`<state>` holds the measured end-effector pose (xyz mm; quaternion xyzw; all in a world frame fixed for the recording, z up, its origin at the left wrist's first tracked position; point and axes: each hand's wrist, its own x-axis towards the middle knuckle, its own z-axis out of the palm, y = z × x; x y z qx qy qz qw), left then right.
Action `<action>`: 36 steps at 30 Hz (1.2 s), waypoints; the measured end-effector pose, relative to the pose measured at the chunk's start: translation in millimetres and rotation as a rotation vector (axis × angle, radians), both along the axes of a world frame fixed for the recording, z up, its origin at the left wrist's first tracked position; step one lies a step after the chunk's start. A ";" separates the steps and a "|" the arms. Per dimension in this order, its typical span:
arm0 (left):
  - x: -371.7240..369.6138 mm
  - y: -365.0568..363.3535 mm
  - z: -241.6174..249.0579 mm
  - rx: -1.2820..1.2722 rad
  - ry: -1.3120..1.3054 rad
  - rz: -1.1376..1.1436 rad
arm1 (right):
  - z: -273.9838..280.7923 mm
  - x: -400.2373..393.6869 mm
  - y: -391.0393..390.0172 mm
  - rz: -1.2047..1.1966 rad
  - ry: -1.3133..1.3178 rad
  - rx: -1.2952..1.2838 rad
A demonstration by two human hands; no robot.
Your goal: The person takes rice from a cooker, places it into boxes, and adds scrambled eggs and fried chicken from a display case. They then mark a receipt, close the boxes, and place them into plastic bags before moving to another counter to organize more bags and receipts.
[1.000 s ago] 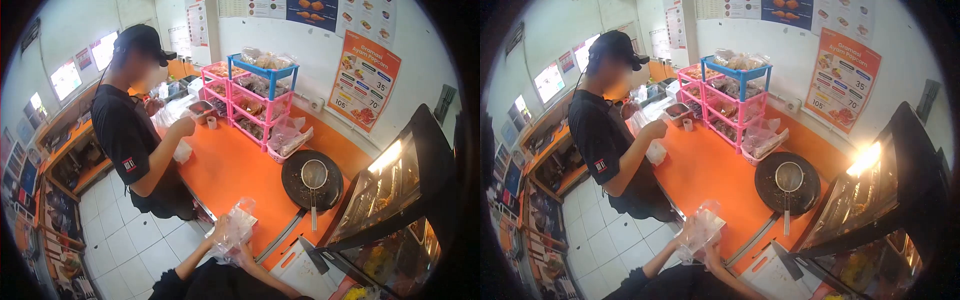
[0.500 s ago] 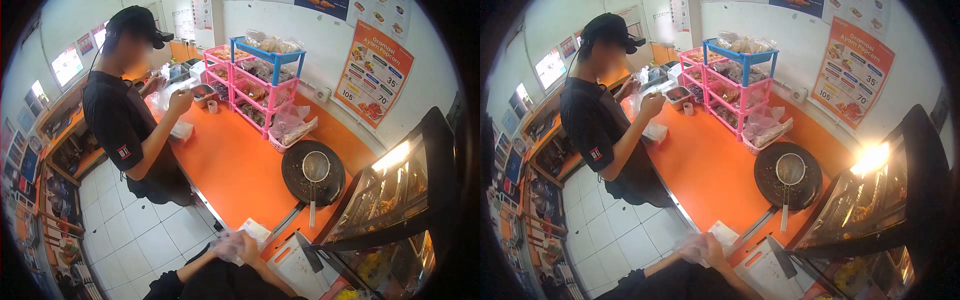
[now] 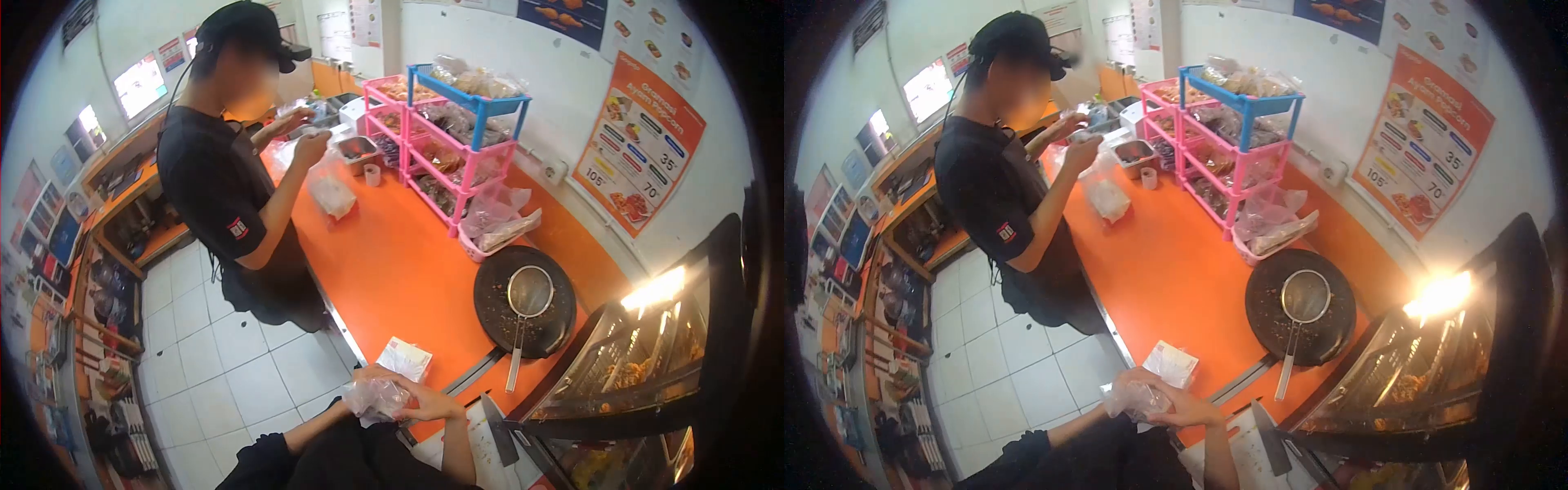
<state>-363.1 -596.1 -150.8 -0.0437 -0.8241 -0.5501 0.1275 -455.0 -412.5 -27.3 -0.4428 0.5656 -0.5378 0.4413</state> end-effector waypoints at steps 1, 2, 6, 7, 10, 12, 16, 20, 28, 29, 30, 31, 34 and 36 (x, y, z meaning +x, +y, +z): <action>3.7 -4.5 6.6 0.042 -0.055 -0.022 | -9.7 -6.6 -1.9 0.064 0.051 -0.046; 9.6 -9.5 9.8 0.085 -0.109 -0.042 | -15.9 -12.0 -3.4 0.129 0.101 -0.093; 57.0 -29.0 -30.0 -0.237 -0.274 -0.037 | -15.5 -27.2 -26.0 -0.112 0.086 -0.010; 66.6 -33.3 -22.2 -0.267 -0.289 -0.082 | -20.9 -27.8 -38.1 -0.185 0.124 0.026; 88.4 -36.3 42.3 0.293 -0.207 -0.155 | -43.4 -24.5 -81.7 -0.088 0.265 0.001; 94.7 -32.6 69.4 0.272 -0.283 -0.105 | -44.5 -13.6 -102.3 0.087 0.458 0.099; 125.6 -63.4 53.0 0.263 -0.157 -0.047 | -31.0 7.4 -155.9 0.341 0.747 0.395; 181.6 -101.4 64.5 0.287 -0.154 0.195 | -31.0 46.6 -223.0 0.375 0.809 0.415; 378.6 -240.4 27.8 0.337 -0.123 0.786 | -97.9 244.8 -445.8 0.437 0.896 0.086; 404.2 -252.4 25.3 0.336 -0.139 0.843 | -116.6 259.5 -468.1 0.562 0.915 -0.012; 422.3 -258.8 23.5 0.351 -0.153 0.888 | -110.2 272.7 -481.5 0.694 0.931 0.093; 437.5 -264.3 24.2 0.375 -0.180 0.921 | -95.8 295.0 -495.9 0.817 0.919 0.203; 455.7 -283.4 26.8 0.451 -0.186 0.979 | -77.7 342.8 -526.3 0.775 0.786 0.438; 455.0 -293.8 26.1 0.517 -0.182 0.987 | -83.0 343.8 -546.1 0.714 0.659 0.479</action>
